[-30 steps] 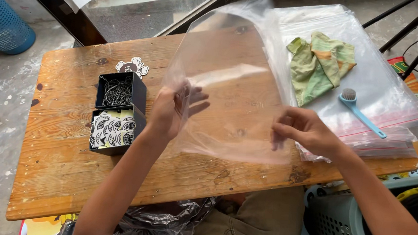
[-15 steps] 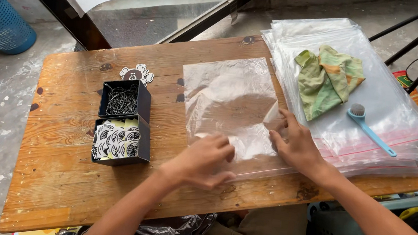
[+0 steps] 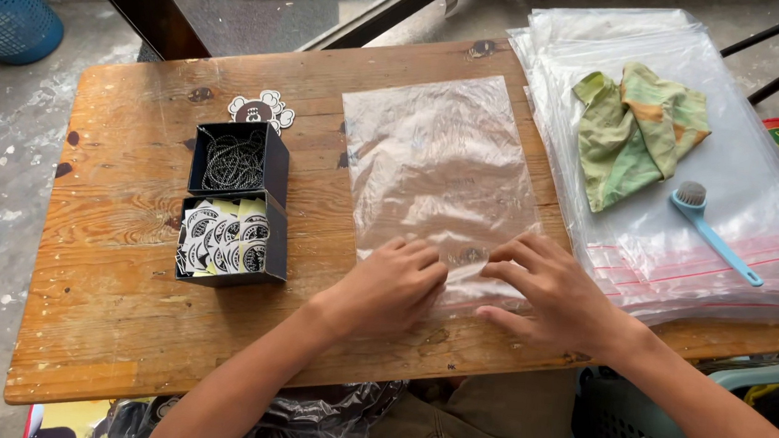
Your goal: The person wipes a clear plastic bag with a cloth, then places a black bag into it. They add a sticker and seal the bag. The person then removes the bag from the plastic, brushes it with a small brush, and places it back into the plastic bag.
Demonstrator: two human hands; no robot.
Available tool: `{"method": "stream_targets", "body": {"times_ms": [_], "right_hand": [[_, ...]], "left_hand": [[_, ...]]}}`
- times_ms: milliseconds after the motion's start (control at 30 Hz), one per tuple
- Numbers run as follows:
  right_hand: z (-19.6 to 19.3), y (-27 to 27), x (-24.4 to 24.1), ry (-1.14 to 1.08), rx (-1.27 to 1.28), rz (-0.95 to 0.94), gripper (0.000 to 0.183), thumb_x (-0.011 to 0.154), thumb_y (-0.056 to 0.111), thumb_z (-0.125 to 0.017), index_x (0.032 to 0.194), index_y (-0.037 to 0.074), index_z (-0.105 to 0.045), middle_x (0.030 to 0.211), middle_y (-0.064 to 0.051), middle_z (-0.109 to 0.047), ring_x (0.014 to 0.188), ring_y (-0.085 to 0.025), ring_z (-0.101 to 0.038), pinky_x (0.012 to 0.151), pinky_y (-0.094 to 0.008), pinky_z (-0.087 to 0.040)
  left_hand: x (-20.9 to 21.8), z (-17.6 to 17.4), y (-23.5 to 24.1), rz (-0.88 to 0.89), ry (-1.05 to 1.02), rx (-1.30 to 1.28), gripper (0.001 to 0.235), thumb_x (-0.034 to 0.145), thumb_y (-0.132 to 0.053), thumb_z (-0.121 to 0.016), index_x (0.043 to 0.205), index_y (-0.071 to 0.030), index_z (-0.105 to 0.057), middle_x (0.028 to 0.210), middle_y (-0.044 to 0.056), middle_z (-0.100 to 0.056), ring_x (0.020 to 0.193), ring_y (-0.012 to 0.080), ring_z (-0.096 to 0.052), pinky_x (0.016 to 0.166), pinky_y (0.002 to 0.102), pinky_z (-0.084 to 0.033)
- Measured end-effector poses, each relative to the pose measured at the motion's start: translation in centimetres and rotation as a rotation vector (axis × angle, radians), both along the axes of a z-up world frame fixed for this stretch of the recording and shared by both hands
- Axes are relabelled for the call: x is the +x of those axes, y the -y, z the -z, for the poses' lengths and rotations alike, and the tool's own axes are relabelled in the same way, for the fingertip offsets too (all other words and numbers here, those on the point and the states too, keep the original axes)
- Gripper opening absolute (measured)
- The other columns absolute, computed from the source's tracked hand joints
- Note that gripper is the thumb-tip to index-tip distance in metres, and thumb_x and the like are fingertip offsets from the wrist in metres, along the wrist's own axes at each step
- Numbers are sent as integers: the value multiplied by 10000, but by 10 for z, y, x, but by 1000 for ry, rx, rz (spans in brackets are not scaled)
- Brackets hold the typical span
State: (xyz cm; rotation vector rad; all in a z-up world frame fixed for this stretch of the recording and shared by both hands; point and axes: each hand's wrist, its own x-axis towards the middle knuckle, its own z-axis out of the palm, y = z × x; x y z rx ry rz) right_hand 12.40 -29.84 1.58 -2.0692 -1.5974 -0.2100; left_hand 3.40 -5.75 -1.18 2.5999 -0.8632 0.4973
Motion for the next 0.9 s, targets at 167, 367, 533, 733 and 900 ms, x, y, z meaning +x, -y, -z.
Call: {"method": "stream_targets", "body": {"times_ms": [167, 367, 533, 733, 900], "right_hand": [[17, 2, 11, 170, -35, 59, 100, 835, 185, -723, 904, 136, -669, 839, -18, -625, 798, -216, -628, 666, -343, -501], [16, 10, 18, 189, -48, 184, 82, 876, 129, -696, 933, 151, -641, 859, -15, -614, 808, -230, -632, 667, -355, -500], [-1, 47, 48, 97, -229, 395, 320, 756, 145, -820, 1045, 83, -697, 1012, -130, -667, 1045, -341, -641, 900, -461, -510], [-15, 44, 42, 15, -322, 208, 401, 809, 376, -795, 1061, 114, -625, 1025, -99, -630, 952, -305, -611, 799, -439, -488], [-64, 72, 34, -325, -86, 131, 426, 801, 157, -754, 1179, 11, -624, 1098, -138, -679, 1050, -243, -656, 959, -323, -556]], "left_hand": [[-2, -15, -3, -83, -7, -53, 172, 946, -275, -563, 919, -105, -555, 799, 62, -520, 796, 294, -596, 666, 394, -453], [-7, 1, -4, -250, -229, 159, 489, 789, -409, -677, 1107, -71, -525, 945, 114, -532, 914, 332, -581, 723, 427, -466], [-19, -23, -29, -466, -646, 386, 801, 803, -382, -772, 1398, 49, -451, 1196, 245, -561, 1185, 405, -521, 942, 485, -494], [-41, -39, -19, -477, -429, 203, 297, 923, -295, -644, 1056, -84, -484, 1035, 145, -461, 963, 299, -408, 800, 435, -433], [-53, -82, -3, -254, -622, 36, 559, 932, -558, -623, 1219, -105, -469, 1122, 121, -454, 1010, 291, -434, 903, 449, -401]]}}
